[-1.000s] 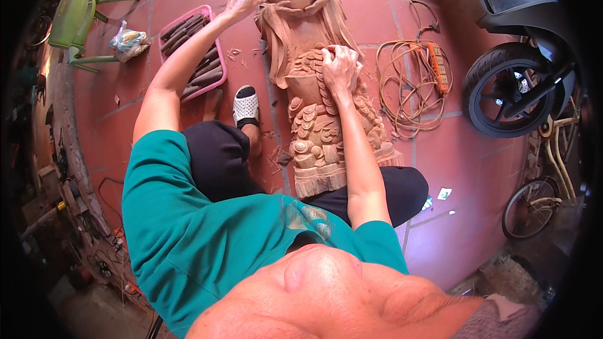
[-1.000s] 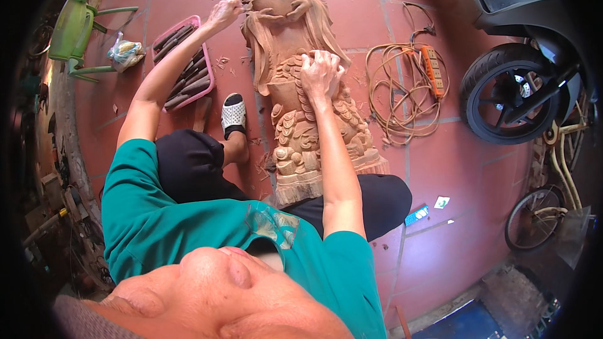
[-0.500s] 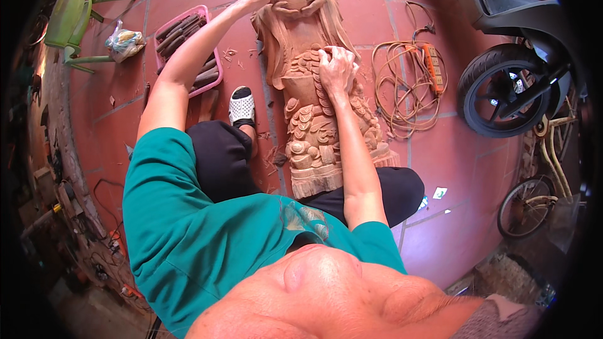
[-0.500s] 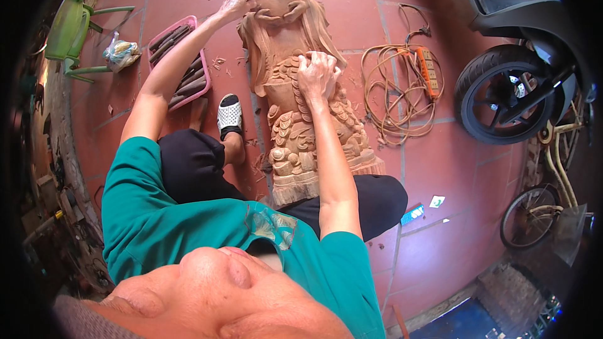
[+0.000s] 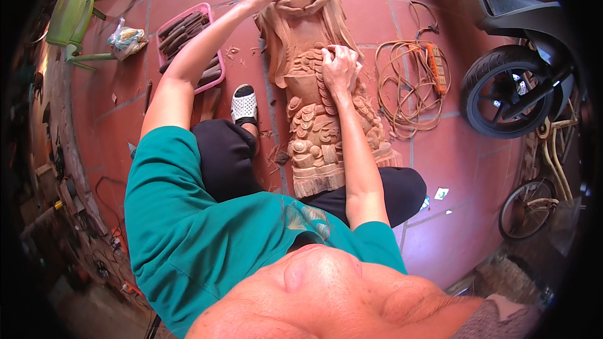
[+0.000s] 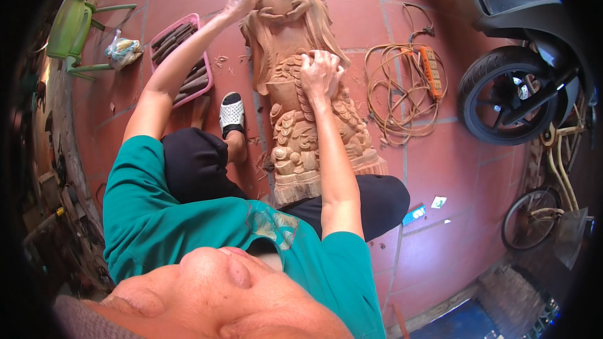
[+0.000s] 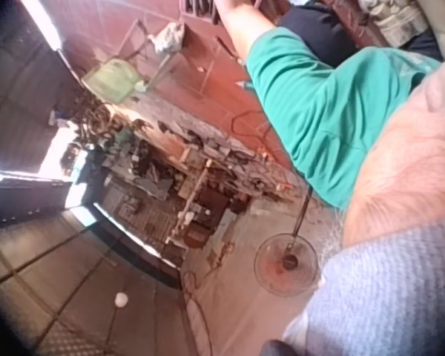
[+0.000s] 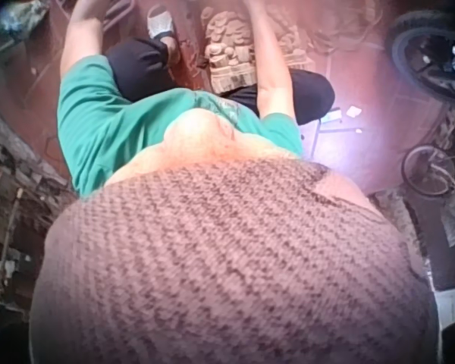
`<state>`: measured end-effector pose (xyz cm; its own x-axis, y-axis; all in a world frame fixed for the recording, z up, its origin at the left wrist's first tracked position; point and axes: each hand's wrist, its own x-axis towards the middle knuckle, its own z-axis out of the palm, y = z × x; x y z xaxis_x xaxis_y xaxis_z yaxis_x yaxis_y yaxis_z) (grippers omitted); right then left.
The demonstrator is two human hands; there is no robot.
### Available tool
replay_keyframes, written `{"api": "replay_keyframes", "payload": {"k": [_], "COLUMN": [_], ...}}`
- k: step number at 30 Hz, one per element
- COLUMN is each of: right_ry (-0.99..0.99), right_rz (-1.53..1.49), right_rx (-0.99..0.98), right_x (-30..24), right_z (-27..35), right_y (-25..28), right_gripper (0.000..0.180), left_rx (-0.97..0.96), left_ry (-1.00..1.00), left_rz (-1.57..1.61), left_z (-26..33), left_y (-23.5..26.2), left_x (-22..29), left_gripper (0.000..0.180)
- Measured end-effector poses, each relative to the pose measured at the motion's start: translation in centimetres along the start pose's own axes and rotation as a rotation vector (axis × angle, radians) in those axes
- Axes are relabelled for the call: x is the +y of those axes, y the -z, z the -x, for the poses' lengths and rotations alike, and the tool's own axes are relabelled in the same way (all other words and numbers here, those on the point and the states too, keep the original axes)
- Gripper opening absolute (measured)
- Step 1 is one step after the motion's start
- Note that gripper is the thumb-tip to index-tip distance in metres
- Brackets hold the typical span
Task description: The person sits on the floor and carves a wooden sculpture using hand tools. They repeatedly shape and refine the surface of the wood, focusing on detailed areas of the piece.
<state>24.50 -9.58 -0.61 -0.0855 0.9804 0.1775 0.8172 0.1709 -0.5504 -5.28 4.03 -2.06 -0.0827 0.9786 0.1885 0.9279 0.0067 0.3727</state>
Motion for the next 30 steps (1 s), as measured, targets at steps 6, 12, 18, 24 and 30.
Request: {"api": "replay_keyframes", "payload": {"k": [6,12,18,24,30], "right_ry": [-0.007,0.016,-0.002,-0.001,-0.007], "right_rz": [0.025,0.026,0.007,0.007,0.003], "right_rx": [-0.022,-0.004,-0.009,-0.019,-0.035], "right_x": [0.3,0.1,0.2,0.3,0.3], "right_z": [0.1,0.1,0.1,0.0,0.1], "right_y": [-0.1,-0.1,-0.1,-0.2,-0.1], "right_gripper": [0.027,0.026,0.026,0.026,0.027], "left_rx": [-0.161,0.001,-0.097,0.024,-0.074], "left_ry": [-0.169,0.054,-0.139,0.092,-0.087], "left_rz": [0.023,0.049,0.134,0.101,0.200], "left_z": [0.5,0.3,0.9,0.8,1.0], "left_y": [0.3,-0.4,-0.5,-0.9,-0.1], "left_x": [0.0,-0.3,-1.0,-0.1,-0.7], "left_gripper": [0.020,0.022,0.019,0.020,0.019]}}
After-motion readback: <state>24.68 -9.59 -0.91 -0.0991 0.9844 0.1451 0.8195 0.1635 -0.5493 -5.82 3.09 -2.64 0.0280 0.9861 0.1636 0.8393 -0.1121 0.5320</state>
